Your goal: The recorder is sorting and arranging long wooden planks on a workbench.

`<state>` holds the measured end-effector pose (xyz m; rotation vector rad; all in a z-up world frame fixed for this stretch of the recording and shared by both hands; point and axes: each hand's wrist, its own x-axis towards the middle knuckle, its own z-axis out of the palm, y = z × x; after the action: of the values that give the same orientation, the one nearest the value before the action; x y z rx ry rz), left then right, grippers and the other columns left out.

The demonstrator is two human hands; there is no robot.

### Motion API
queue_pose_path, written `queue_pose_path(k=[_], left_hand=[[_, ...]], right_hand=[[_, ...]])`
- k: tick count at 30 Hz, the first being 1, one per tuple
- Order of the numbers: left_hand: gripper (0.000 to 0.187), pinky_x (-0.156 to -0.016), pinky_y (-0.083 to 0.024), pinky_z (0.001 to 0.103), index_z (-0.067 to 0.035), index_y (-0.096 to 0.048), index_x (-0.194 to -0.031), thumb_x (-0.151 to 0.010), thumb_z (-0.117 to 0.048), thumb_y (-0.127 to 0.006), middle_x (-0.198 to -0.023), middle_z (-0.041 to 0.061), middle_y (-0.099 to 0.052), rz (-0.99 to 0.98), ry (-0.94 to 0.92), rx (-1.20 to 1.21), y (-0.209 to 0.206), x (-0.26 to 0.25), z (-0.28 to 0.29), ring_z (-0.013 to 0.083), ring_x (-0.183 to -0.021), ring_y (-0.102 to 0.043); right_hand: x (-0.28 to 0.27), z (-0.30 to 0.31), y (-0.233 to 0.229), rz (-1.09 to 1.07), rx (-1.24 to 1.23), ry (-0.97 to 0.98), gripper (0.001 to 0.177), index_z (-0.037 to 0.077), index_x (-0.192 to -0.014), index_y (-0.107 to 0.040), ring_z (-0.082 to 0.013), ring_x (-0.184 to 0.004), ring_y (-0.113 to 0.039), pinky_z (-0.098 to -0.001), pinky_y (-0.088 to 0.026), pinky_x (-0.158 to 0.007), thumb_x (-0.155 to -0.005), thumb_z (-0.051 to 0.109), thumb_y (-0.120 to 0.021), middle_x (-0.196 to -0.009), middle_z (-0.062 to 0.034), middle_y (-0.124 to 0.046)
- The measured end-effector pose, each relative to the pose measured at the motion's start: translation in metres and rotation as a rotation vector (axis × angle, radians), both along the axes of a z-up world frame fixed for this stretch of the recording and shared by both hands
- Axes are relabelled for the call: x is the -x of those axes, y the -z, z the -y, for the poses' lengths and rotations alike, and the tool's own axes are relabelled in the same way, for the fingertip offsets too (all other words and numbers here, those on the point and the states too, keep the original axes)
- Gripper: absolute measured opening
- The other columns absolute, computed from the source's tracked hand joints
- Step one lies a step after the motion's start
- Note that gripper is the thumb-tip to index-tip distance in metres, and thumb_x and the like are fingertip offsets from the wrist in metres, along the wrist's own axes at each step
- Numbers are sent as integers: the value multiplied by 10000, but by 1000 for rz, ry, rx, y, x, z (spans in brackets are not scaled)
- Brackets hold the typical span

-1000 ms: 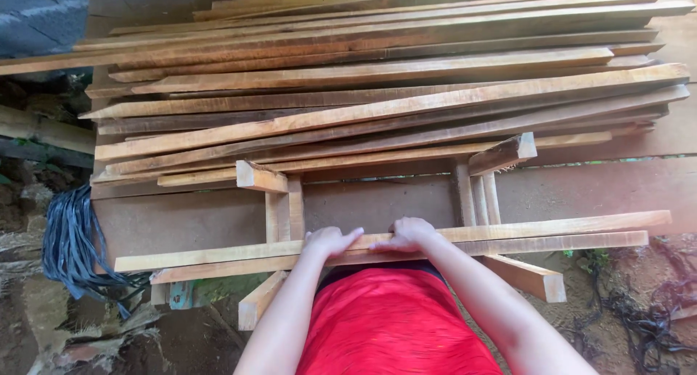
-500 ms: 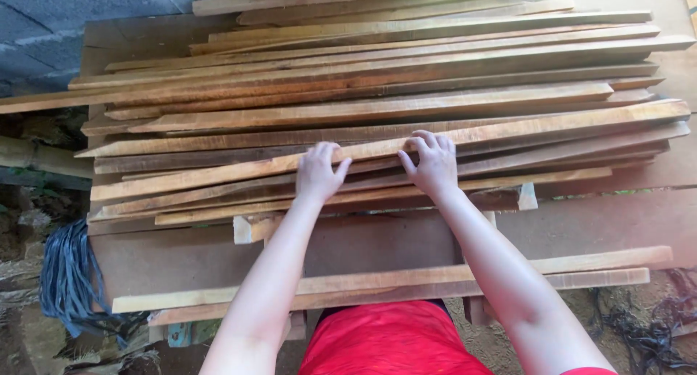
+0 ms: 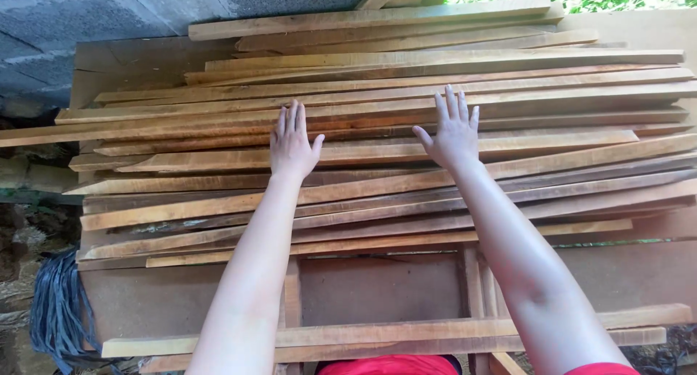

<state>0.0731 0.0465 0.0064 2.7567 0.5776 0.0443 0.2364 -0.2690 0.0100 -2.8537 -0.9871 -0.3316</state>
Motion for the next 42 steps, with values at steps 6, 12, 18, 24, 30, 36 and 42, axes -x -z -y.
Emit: queue_pose_path(k=[6,12,18,24,30,36,42], left_hand=[[907,-1271,-118,561,-97,-209,-1630,-948,-539,-612,-1714,84,-155,-323,9,-78,1,-7,-3,299,-1581,-112],[959,-1239,-92,553,-51,-165,-1625,-940,-630,-504,-1691,136,-89,-232,-38,-84,6,-4,17,344,-1571,-50],[766,-1256,-82,586,-80,-231,-1635,-1057,-561,-377,-1718,159,-84,-120,-146,-86,44,45,72,374,-1584,-80],[851,-1240,-99,559,-54,-222,-1622,-1015,-614,-427,-1700,229,-117,-90,-94,-18,38,78,103,411,-1578,-77],[771,-1218,-165,554,-92,-371,-1577,-989,-576,-493,-1696,210,-214,-39,-7,-34,29,105,118,382,-1508,-253],[636,-1218,-180,555,-96,-557,-1407,-924,-499,-644,-1480,98,-535,85,20,-10,22,129,125,326,-1425,-388],[424,-1231,-125,599,-116,-604,-1151,-814,-304,-781,-1171,33,-672,-66,-66,130,0,122,127,245,-1313,-515]], right_hand=[[2,-2,0,-240,88,55,887,106,-1564,-400,-327,-1523,-278,-522,-317,-1155,-873,591,-669,-1614,-105,-377],[-1,-8,-12,-359,117,109,912,78,-1648,-309,-343,-1567,-231,-515,-268,-1238,-965,616,-584,-1644,-145,-318],[49,4,24,-397,-37,232,987,36,-1658,-153,-394,-1580,-15,-583,-65,-1237,-978,678,-469,-1709,-208,40],[98,25,30,-251,58,94,835,102,-1630,-331,-390,-1582,-171,-552,-181,-1245,-1006,635,-484,-1716,-160,-197],[130,42,4,-236,-22,16,739,134,-1481,-528,-363,-1492,-328,-521,-235,-1195,-919,611,-581,-1625,-161,-382],[151,49,-12,-130,-91,-7,597,117,-1251,-660,-308,-1358,-475,-505,-301,-1162,-875,580,-678,-1411,-98,-609],[151,48,-34,-334,-10,33,482,149,-1091,-662,-248,-1274,-549,-529,-313,-1093,-827,542,-754,-1133,-44,-671]])
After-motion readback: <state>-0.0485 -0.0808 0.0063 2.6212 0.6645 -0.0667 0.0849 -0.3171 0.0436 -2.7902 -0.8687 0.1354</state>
